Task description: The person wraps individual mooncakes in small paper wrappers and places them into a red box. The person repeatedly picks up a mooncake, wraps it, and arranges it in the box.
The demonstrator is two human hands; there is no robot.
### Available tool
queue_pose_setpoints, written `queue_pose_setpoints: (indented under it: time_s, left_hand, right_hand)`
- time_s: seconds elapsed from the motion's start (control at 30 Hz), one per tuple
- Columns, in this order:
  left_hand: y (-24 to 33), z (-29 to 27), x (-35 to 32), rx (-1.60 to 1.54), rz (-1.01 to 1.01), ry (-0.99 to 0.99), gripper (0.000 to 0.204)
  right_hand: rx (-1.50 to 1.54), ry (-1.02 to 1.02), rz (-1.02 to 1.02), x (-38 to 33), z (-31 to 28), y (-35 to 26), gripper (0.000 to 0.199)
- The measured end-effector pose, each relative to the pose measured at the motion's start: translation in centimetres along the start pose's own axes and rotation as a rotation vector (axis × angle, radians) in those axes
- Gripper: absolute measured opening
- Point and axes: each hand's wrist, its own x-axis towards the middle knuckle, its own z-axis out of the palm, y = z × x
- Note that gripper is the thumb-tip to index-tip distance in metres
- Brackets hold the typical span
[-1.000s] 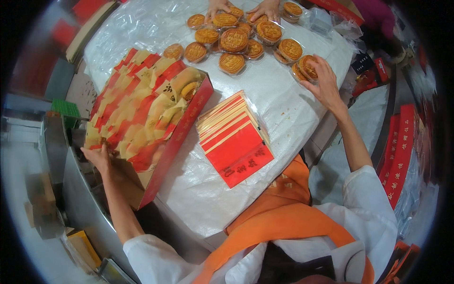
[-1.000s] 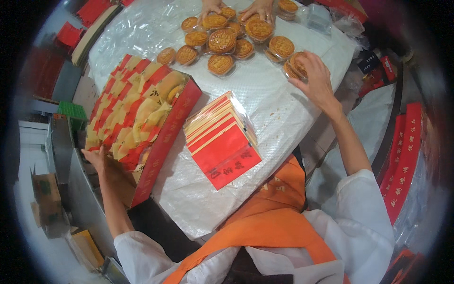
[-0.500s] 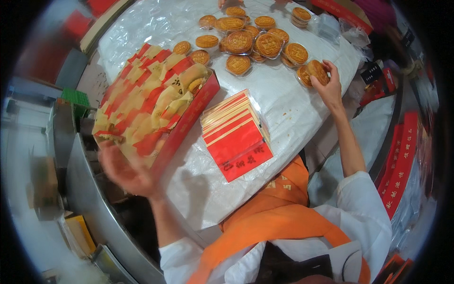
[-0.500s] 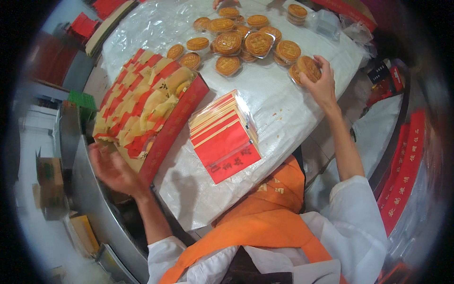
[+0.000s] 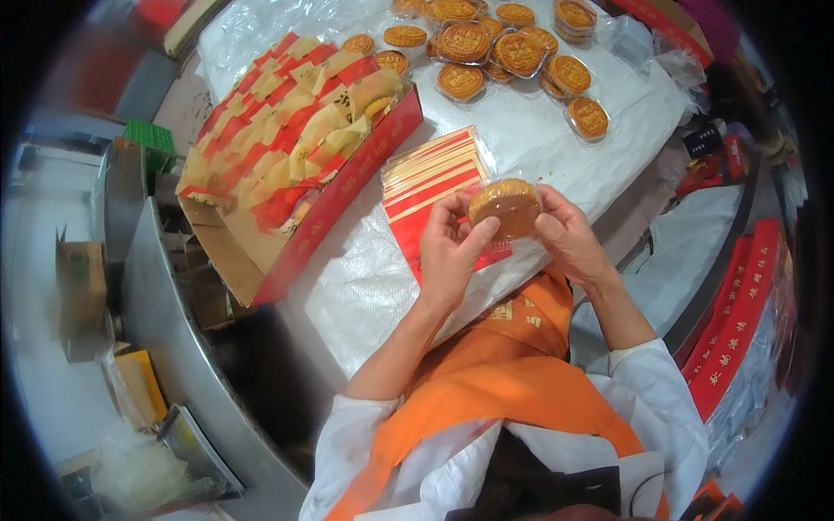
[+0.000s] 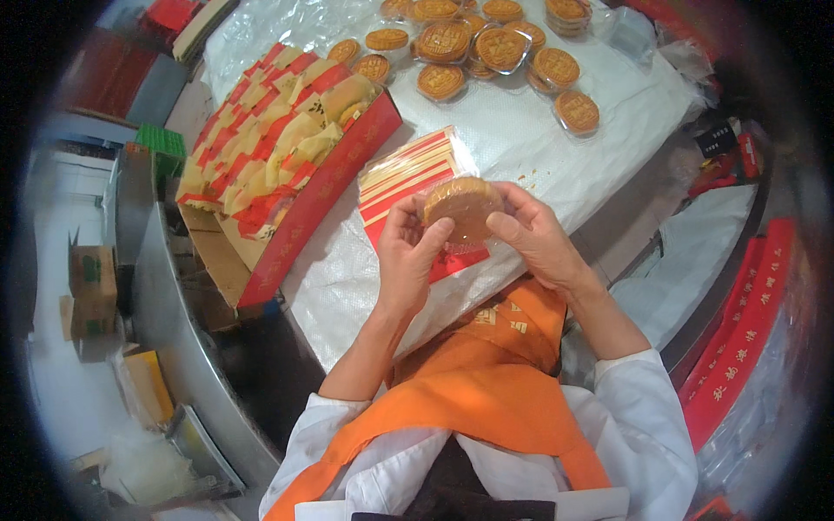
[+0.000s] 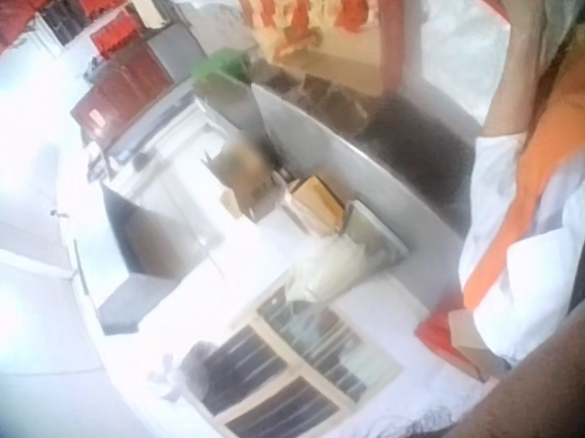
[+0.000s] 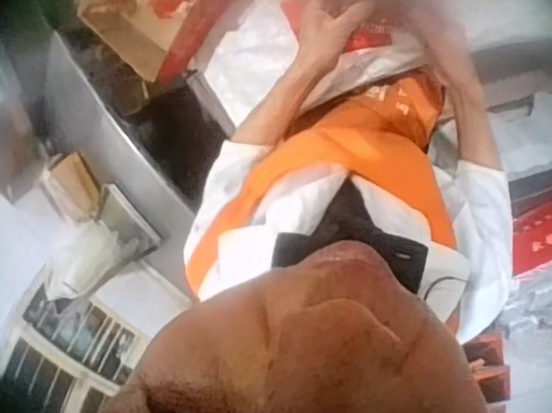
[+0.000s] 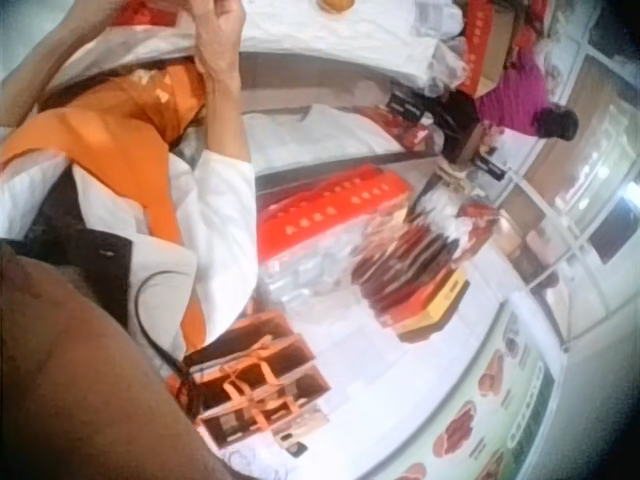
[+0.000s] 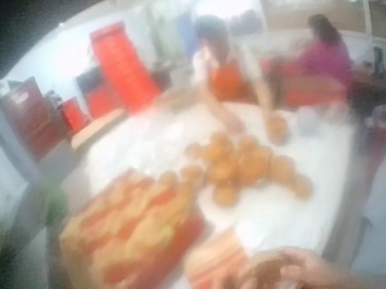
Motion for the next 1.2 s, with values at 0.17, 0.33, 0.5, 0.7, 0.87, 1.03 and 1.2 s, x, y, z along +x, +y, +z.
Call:
queue_pose_setpoints:
  time_s: [0.17,0.33,0.5,0.7,0.87,1.03,1.2]
  left_hand:
    - [-1.5,0.0,1.1,0.044,-0.024,-0.105,0.032]
    - [-3.4,-3.1,0.8,1.27,0.725,-0.006,0.057]
    - [-5.7,-5.8,1.8,1.554,0.738,-0.041,0.043]
    - [-5.7,-5.0,1.7,1.548,0.723,-0.059,0.028]
    - [-5.7,-4.8,1.6,1.702,0.744,-0.141,0.02]
    - [-6.7,-4.9,1.8,1.618,0.717,-0.039,0.016]
    - [-7.3,-5.0,1.2,1.336,0.753,0.049,0.017]
  right_hand:
    - [-0.205,0.145,-0.019,0.3,-1.9,0.2,0.033]
    - [-0.091,0.334,-0.087,0.1,-5.2,1.0,0.028]
    - [0.021,0.389,-0.097,-0.4,-7.5,1.7,0.027]
    - [0.004,0.384,-0.077,-0.4,-7.6,2.2,0.026]
    - [0.045,0.356,-0.054,0.0,-6.9,2.3,0.027]
    - [0.069,0.344,-0.041,0.5,-6.2,2.5,0.029]
    - [0.071,0.333,-0.03,1.7,-5.3,3.5,0.026]
